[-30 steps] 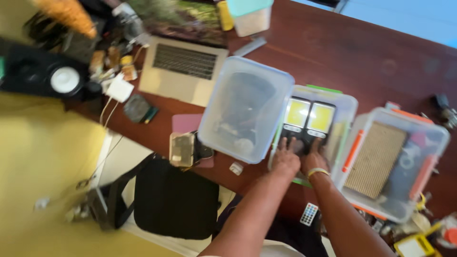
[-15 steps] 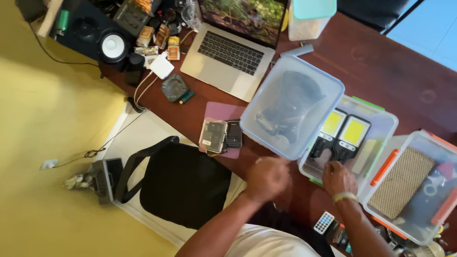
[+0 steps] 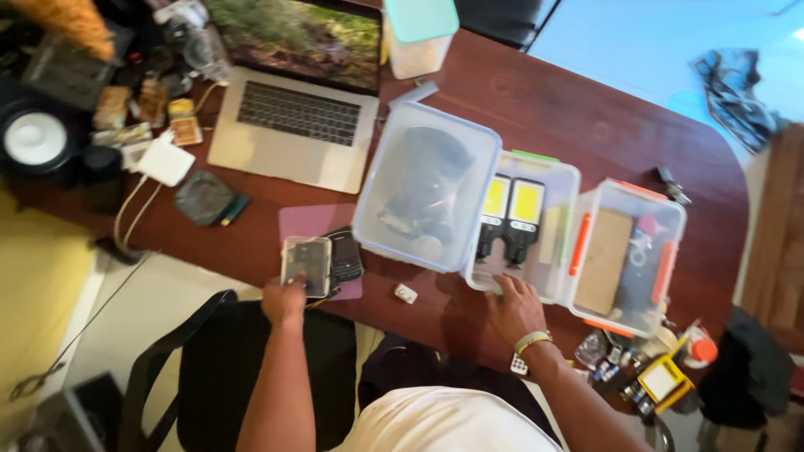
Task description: The person organizes various electronic accessories and cables by sorting them into clear plastic storage boxes on a cluttered desk. They handle headphones, power adapters, and multiple types of cables, placing them into separate compartments.
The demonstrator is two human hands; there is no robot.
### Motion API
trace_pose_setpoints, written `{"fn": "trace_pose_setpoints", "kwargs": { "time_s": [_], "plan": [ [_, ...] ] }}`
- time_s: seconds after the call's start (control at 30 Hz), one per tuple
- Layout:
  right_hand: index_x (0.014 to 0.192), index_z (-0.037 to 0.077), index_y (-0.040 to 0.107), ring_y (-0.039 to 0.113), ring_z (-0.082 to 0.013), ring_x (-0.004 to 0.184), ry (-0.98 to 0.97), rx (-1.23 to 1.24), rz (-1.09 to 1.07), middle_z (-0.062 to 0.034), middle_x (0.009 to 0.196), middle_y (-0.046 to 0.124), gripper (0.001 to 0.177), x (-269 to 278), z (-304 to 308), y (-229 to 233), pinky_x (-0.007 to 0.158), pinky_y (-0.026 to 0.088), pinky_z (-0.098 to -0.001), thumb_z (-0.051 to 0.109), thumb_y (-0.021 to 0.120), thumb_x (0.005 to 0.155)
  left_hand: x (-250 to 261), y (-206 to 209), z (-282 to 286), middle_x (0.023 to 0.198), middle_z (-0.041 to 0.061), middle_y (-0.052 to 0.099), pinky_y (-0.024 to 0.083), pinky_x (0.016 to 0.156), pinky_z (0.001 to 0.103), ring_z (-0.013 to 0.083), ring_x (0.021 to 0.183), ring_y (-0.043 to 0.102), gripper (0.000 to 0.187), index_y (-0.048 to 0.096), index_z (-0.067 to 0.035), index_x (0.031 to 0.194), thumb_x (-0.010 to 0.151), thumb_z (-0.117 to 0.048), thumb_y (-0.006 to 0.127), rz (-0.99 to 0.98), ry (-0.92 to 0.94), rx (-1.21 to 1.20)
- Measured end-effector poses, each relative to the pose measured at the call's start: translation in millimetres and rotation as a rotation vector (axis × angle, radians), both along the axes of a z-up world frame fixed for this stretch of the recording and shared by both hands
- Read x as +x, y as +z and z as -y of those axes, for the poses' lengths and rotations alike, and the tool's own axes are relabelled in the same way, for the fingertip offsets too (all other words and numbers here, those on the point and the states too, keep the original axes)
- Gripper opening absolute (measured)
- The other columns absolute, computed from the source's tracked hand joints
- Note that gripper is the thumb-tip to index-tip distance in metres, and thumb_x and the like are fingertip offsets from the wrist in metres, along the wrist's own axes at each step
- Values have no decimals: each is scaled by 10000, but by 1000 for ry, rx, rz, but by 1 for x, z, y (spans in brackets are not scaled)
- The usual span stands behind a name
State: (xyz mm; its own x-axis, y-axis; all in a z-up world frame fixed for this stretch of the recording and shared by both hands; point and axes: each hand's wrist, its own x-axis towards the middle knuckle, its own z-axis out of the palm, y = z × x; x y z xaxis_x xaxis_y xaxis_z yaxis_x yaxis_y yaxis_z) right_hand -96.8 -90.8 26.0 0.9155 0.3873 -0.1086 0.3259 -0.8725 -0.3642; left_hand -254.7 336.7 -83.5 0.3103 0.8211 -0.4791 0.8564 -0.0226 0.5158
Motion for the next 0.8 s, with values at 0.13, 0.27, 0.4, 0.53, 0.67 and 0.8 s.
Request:
{"fn": "trace_pose_setpoints", "kwargs": {
  "time_s": [0.13, 0.27, 0.4, 0.53, 0.67, 0.8],
  "plan": [
    [1226, 80, 660, 600, -385, 1200, -37, 91, 25, -163, 1294, 671, 366, -9, 5, 13, 1038, 465, -465, 240, 671, 897, 6, 28, 6, 922, 183, 748, 523, 763, 410, 286, 799, 701, 356, 748, 36, 1040, 847, -260, 792, 218, 130, -98],
    [1213, 123, 706, 677, -352, 1075, -266, 152, -43, -148, 1193, 720, 329, -5, 27, 19, 951, 537, -449, 240, 705, 905, 6, 81, 10, 836, 99, 696, 496, 647, 362, 174, 693, 611, 291, 717, 29, 1081, 917, -210, 744, 334, 64, -232],
    [1259, 103, 708, 731, -275, 962, -347, 258, -33, -161, 1163, 723, 305, 0, 40, 28, 835, 592, -401, 231, 682, 983, -19, 150, -3, 913, 78, 719, 507, 703, 292, 127, 783, 623, 263, 722, 31, 1101, 948, -183, 715, 494, 85, -159],
    [1249, 78, 713, 726, -268, 1039, -291, 317, -70, -153, 1208, 732, 293, 4, 40, 40, 839, 592, -381, 227, 676, 999, -30, 184, -27, 959, 60, 722, 548, 694, 287, 136, 800, 667, 264, 682, 6, 1125, 922, -162, 702, 691, 293, -235],
    [1212, 94, 741, 748, -247, 978, -231, 298, -147, -135, 1113, 765, 277, 8, 7, 48, 827, 589, -372, 246, 700, 984, -13, 162, -27, 934, 73, 716, 568, 697, 289, 151, 783, 683, 215, 698, 1, 1080, 930, -153, 696, 611, 233, -410],
    [1171, 101, 750, 765, -241, 920, -72, 219, -441, -130, 1047, 786, 304, -1, -37, 44, 821, 582, -355, 272, 720, 921, 4, 107, 44, 885, 72, 736, 513, 676, 320, 143, 742, 645, 203, 740, -28, 1057, 909, -167, 728, 385, 95, -518]
  ]
}}
